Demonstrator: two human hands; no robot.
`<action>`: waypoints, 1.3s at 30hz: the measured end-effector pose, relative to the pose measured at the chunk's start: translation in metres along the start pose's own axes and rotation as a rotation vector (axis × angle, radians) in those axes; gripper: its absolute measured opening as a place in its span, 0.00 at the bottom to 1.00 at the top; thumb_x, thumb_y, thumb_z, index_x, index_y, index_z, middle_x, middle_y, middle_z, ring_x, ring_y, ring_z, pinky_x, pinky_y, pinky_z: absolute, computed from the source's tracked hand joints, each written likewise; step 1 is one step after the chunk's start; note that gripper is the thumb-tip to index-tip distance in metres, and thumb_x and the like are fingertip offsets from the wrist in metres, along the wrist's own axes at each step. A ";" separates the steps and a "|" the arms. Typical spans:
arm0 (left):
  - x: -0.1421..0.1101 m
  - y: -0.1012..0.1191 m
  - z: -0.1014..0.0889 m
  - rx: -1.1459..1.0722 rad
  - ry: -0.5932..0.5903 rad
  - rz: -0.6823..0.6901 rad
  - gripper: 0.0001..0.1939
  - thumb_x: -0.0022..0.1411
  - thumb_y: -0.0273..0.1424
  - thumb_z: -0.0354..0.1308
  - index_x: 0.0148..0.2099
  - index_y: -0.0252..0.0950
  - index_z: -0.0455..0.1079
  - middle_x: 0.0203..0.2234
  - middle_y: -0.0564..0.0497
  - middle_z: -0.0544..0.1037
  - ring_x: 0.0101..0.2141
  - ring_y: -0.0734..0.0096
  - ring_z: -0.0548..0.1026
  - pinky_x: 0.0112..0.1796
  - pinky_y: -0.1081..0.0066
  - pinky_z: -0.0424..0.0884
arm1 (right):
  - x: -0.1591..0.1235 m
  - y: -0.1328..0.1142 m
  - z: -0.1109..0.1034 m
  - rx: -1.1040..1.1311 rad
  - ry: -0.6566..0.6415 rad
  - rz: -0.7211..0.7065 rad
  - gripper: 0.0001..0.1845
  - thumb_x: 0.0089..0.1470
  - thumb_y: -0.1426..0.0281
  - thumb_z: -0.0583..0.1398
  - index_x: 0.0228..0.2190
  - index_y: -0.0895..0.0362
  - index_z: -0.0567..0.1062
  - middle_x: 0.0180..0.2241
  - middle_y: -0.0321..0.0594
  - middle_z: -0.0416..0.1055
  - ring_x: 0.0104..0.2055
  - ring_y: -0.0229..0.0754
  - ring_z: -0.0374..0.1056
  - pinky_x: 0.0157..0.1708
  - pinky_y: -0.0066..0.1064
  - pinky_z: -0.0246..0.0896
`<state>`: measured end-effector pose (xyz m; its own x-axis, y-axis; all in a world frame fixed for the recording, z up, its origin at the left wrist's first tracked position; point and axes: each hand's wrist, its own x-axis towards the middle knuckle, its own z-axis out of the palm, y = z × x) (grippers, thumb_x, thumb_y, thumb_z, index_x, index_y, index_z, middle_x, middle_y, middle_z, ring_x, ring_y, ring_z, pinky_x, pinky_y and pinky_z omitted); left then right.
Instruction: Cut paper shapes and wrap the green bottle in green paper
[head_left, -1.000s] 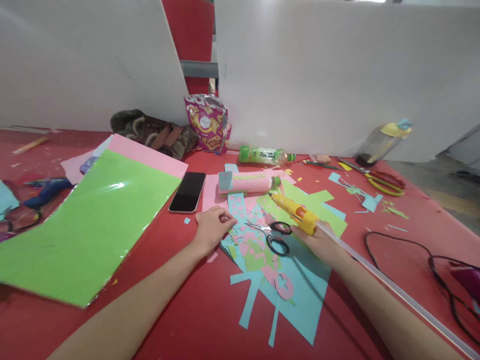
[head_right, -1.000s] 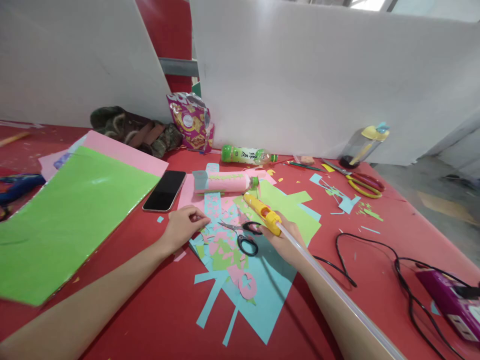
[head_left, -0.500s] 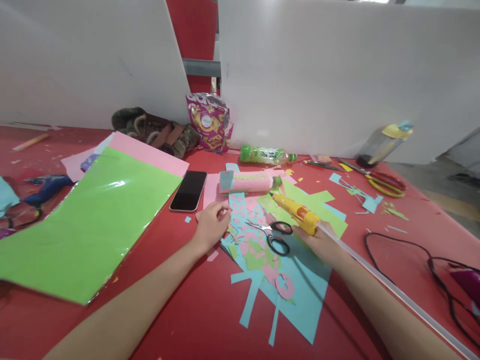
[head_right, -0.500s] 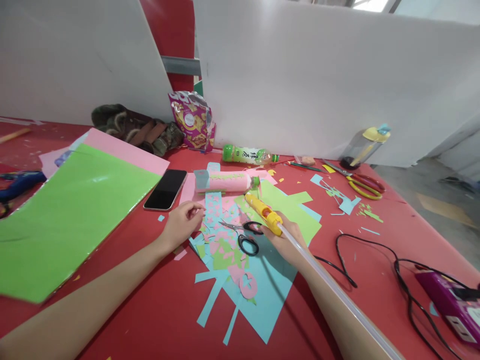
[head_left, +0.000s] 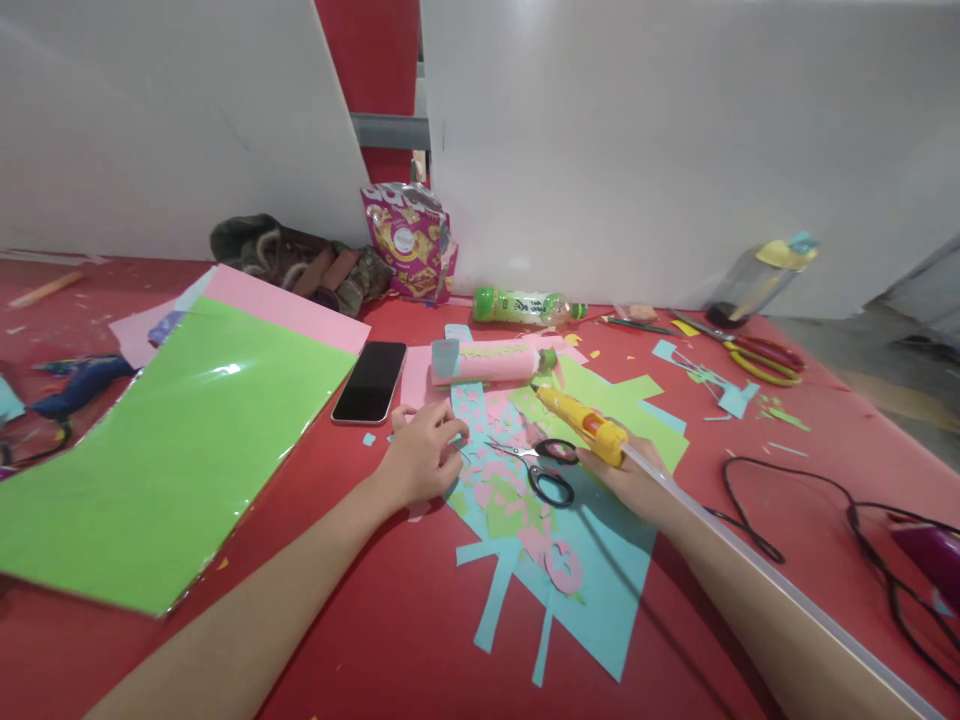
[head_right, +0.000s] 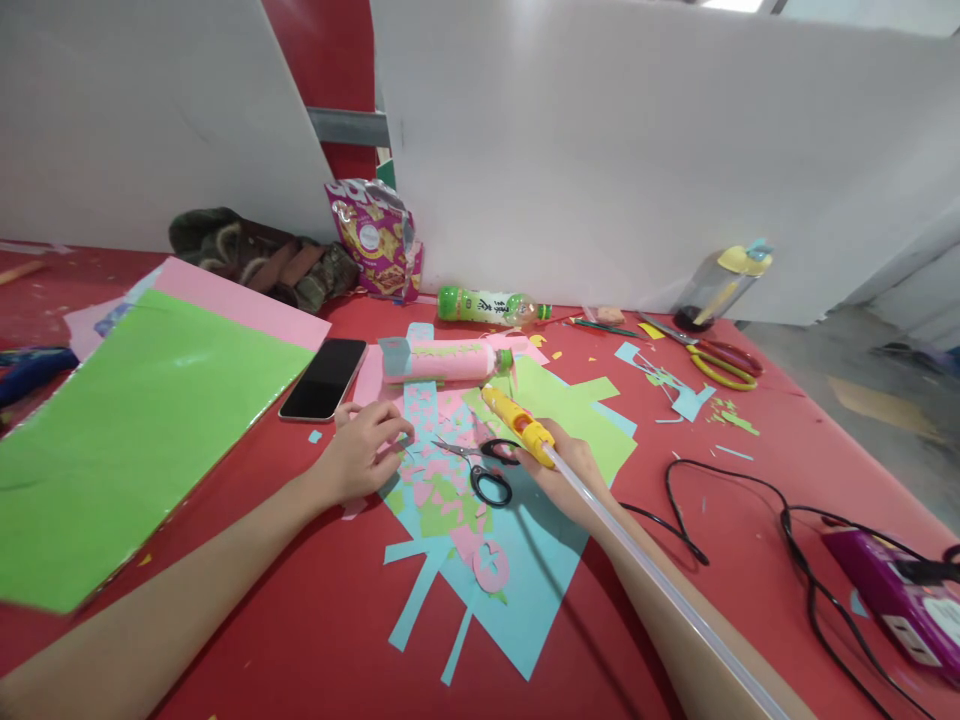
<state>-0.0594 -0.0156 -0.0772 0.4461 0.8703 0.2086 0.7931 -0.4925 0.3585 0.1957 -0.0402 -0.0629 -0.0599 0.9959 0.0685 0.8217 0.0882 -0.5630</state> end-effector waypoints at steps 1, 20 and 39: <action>0.000 0.000 0.000 0.008 -0.014 0.000 0.10 0.47 0.24 0.46 0.33 0.36 0.66 0.29 0.51 0.66 0.34 0.68 0.66 0.40 0.59 0.49 | 0.000 0.000 0.000 -0.003 0.006 0.000 0.14 0.45 0.62 0.52 0.33 0.56 0.67 0.21 0.36 0.69 0.23 0.40 0.64 0.22 0.27 0.56; -0.001 0.000 0.001 0.060 0.030 -0.012 0.10 0.48 0.26 0.47 0.35 0.36 0.64 0.32 0.50 0.66 0.35 0.66 0.66 0.42 0.58 0.49 | 0.001 0.003 0.001 -0.012 0.002 -0.007 0.14 0.45 0.62 0.53 0.33 0.57 0.68 0.21 0.36 0.68 0.23 0.40 0.63 0.23 0.28 0.56; -0.002 -0.001 0.002 0.090 0.039 0.023 0.09 0.48 0.26 0.47 0.33 0.36 0.67 0.30 0.50 0.67 0.34 0.66 0.67 0.41 0.57 0.49 | 0.001 -0.002 -0.001 0.005 -0.006 0.025 0.14 0.44 0.62 0.53 0.33 0.57 0.68 0.23 0.38 0.69 0.25 0.42 0.65 0.25 0.31 0.57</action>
<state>-0.0601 -0.0171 -0.0796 0.4499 0.8569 0.2515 0.8176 -0.5085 0.2702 0.1949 -0.0394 -0.0612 -0.0427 0.9979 0.0491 0.8203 0.0631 -0.5684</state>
